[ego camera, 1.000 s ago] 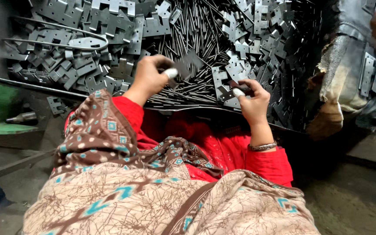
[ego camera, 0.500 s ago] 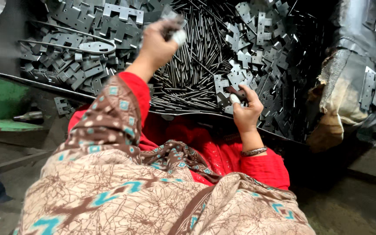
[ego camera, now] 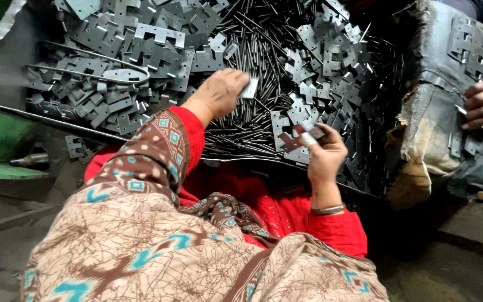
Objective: The person picks up metal pieces and long nails from a large metal bin by hand, holding them and sorting through the pile.
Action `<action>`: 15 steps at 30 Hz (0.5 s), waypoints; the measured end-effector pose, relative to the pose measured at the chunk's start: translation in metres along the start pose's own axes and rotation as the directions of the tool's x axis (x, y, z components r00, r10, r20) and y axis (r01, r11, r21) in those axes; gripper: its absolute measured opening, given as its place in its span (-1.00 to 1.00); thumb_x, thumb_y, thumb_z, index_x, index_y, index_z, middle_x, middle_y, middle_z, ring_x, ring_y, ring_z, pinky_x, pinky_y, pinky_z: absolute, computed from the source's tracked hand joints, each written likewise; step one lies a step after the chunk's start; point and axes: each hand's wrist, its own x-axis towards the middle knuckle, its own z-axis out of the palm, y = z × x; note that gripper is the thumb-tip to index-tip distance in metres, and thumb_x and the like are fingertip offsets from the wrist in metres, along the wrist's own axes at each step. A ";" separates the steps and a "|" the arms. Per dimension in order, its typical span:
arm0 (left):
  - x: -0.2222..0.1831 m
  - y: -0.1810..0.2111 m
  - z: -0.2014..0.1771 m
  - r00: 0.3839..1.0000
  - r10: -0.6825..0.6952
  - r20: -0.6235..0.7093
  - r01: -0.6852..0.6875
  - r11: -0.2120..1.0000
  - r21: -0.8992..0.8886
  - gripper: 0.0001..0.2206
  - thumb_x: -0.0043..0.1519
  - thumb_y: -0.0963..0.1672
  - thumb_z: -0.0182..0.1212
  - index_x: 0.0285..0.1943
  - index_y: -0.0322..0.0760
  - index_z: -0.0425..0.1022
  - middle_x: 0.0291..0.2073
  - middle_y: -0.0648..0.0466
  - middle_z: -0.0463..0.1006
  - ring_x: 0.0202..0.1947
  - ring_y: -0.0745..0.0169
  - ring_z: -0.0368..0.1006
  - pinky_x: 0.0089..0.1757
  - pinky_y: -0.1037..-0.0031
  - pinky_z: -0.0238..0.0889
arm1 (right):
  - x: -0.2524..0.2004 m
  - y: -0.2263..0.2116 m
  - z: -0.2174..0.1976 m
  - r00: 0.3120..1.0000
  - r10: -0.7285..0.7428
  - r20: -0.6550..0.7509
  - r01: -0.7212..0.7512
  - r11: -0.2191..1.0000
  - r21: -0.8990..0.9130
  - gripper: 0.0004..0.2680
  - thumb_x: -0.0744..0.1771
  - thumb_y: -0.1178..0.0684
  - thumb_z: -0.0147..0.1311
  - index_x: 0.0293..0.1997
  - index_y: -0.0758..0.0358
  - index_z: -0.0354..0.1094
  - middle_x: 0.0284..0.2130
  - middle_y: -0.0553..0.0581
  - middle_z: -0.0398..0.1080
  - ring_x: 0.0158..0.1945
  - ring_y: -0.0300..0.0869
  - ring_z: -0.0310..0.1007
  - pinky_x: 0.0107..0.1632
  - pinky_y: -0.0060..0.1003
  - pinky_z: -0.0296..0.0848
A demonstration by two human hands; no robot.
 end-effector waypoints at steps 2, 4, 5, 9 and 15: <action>0.004 0.002 0.009 0.970 -0.243 -0.026 0.224 0.926 -0.304 -0.79 0.29 -0.19 0.12 0.10 -0.30 0.40 -0.13 -0.04 0.56 -0.08 -0.01 0.49 -0.04 0.26 0.36 | 0.017 -0.008 -0.021 0.990 0.138 -0.020 -0.127 0.949 0.288 -0.81 0.32 0.35 0.19 0.00 0.30 0.45 -0.20 0.07 0.53 -0.21 -0.21 0.54 -0.09 -0.30 0.56; 0.009 0.015 0.024 0.881 -0.472 0.016 0.394 0.716 -0.576 -0.83 0.45 -0.13 0.17 0.09 -0.33 0.37 -0.20 -0.04 0.58 -0.15 -0.01 0.50 -0.11 0.29 0.38 | 0.021 -0.014 -0.028 0.962 0.273 -0.003 -0.226 0.804 0.550 -0.87 0.40 0.34 0.16 0.03 0.32 0.43 -0.16 0.11 0.52 -0.19 -0.20 0.50 -0.09 -0.34 0.50; 0.008 0.025 0.027 0.745 -0.666 0.041 0.303 0.282 -0.910 -0.85 0.36 -0.18 0.14 0.07 -0.32 0.42 -0.26 0.03 0.58 -0.25 0.13 0.49 -0.20 0.36 0.38 | 0.023 -0.021 -0.027 0.915 0.403 -0.005 -0.305 0.701 0.645 -0.89 0.37 0.26 0.13 -0.03 0.29 0.40 -0.23 0.10 0.51 -0.22 -0.15 0.52 -0.12 -0.25 0.55; -0.018 0.068 0.010 0.624 -0.648 0.436 -0.028 -0.576 -0.817 -0.87 0.27 -0.25 0.18 -0.07 -0.37 0.59 -0.37 0.05 0.62 -0.45 0.28 0.47 -0.40 0.45 0.38 | 0.011 -0.047 0.004 0.878 0.454 0.151 -0.466 0.743 0.481 -0.72 0.30 0.34 -0.06 0.12 0.29 0.36 -0.17 0.13 0.54 -0.14 -0.07 0.56 -0.09 -0.24 0.63; -0.039 0.151 0.019 0.646 -0.502 0.575 -0.010 -0.759 -0.651 -0.80 0.22 -0.26 0.07 -0.02 -0.33 0.54 -0.23 0.02 0.67 -0.26 0.21 0.61 -0.19 0.42 0.52 | -0.012 -0.090 0.059 0.950 0.134 0.284 -0.037 0.946 -0.321 -0.57 0.31 0.36 0.09 0.38 0.37 0.24 -0.04 0.28 0.51 -0.02 0.01 0.54 -0.01 -0.15 0.55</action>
